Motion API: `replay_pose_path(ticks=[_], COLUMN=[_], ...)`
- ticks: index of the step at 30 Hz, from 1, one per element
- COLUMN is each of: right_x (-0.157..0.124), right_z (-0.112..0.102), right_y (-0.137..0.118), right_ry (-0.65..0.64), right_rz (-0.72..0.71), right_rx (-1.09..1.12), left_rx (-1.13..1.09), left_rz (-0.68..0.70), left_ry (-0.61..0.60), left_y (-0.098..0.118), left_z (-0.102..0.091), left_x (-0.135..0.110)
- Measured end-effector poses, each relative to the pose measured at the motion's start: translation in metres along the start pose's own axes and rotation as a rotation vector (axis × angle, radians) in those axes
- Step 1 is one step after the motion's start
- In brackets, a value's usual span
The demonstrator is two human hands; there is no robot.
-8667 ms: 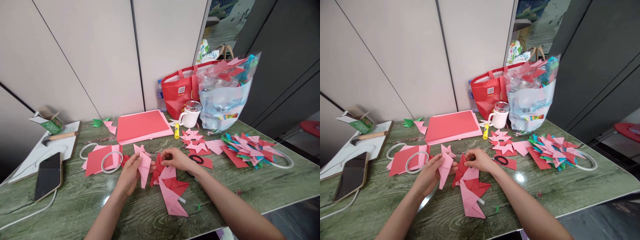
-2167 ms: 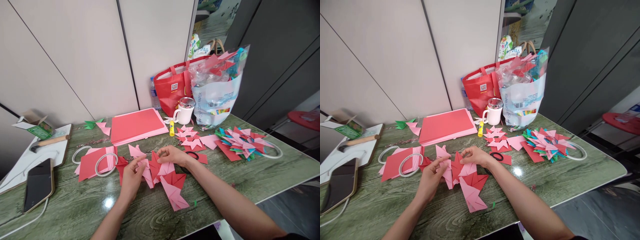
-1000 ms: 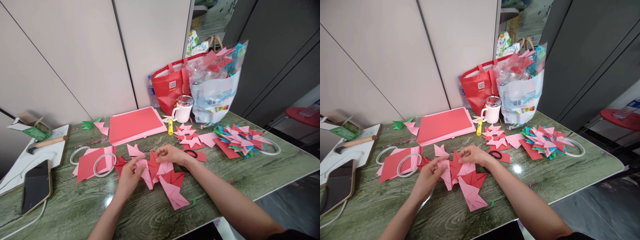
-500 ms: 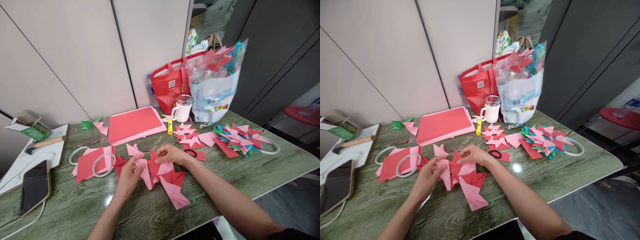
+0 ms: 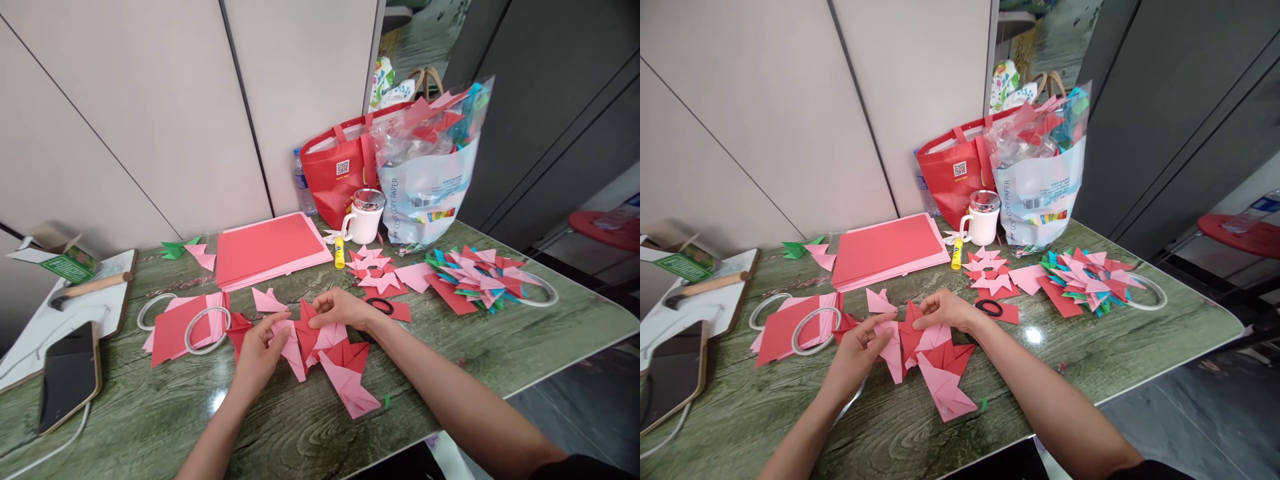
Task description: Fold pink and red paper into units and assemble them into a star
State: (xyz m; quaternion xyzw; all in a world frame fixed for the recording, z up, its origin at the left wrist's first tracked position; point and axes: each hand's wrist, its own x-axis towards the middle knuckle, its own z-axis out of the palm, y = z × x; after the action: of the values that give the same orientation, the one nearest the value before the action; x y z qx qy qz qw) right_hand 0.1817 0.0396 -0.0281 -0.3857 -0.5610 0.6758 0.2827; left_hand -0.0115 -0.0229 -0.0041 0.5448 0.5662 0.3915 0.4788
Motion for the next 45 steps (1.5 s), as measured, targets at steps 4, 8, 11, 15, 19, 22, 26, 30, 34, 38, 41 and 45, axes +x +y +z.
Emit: replay_pose_path(ticks=[4,8,11,15,19,22,26,30,34,38,41,45], right_x=[0.0,0.0,0.0,-0.001,-0.001,-0.001,-0.002,-0.002,-0.003,-0.003,-0.003,-0.003], right_z=[0.001,0.001,0.002,0.005,0.006,0.006,0.006,0.006,0.007,0.007,0.007,0.007], right_y=[-0.001,0.0,0.001,-0.001,-0.002,-0.002,-0.001,-0.002,-0.003,-0.003,-0.003,-0.002], right_ry=[0.011,0.008,0.003,0.007,0.014,0.013,0.014,0.018,0.02,0.018,0.024,0.019], right_rz=[0.02,0.026,0.036,0.061,0.07,0.067,0.075,0.076,0.081,0.084,0.09,0.091], right_rx=[0.01,0.019,0.045,0.083,0.095,0.092,0.105,0.117,0.128,0.146,0.148,0.148], left_rx=[-0.01,-0.021,-0.034,-0.037,-0.041,-0.053,-0.075,-0.105,-0.116,-0.137,-0.154,-0.169], left_rz=[0.018,0.025,0.018,0.012,0.013,0.019,0.016,0.008,-0.002,-0.021,-0.028,-0.025], left_ry=[0.017,0.051,0.089,0.135,0.143,0.141,0.144,0.15,0.146,0.134,0.137,0.137], left_y=[-0.002,-0.005,-0.008,-0.01,-0.01,-0.01,-0.009,-0.008,-0.006,-0.006,-0.008,-0.011], left_z=[0.001,0.003,0.006,0.008,0.008,0.007,0.008,0.009,0.01,0.01,0.01,0.01], left_x=[0.0,0.001,0.002,0.001,0.001,0.001,0.001,0.0,-0.001,-0.001,-0.001,0.0])
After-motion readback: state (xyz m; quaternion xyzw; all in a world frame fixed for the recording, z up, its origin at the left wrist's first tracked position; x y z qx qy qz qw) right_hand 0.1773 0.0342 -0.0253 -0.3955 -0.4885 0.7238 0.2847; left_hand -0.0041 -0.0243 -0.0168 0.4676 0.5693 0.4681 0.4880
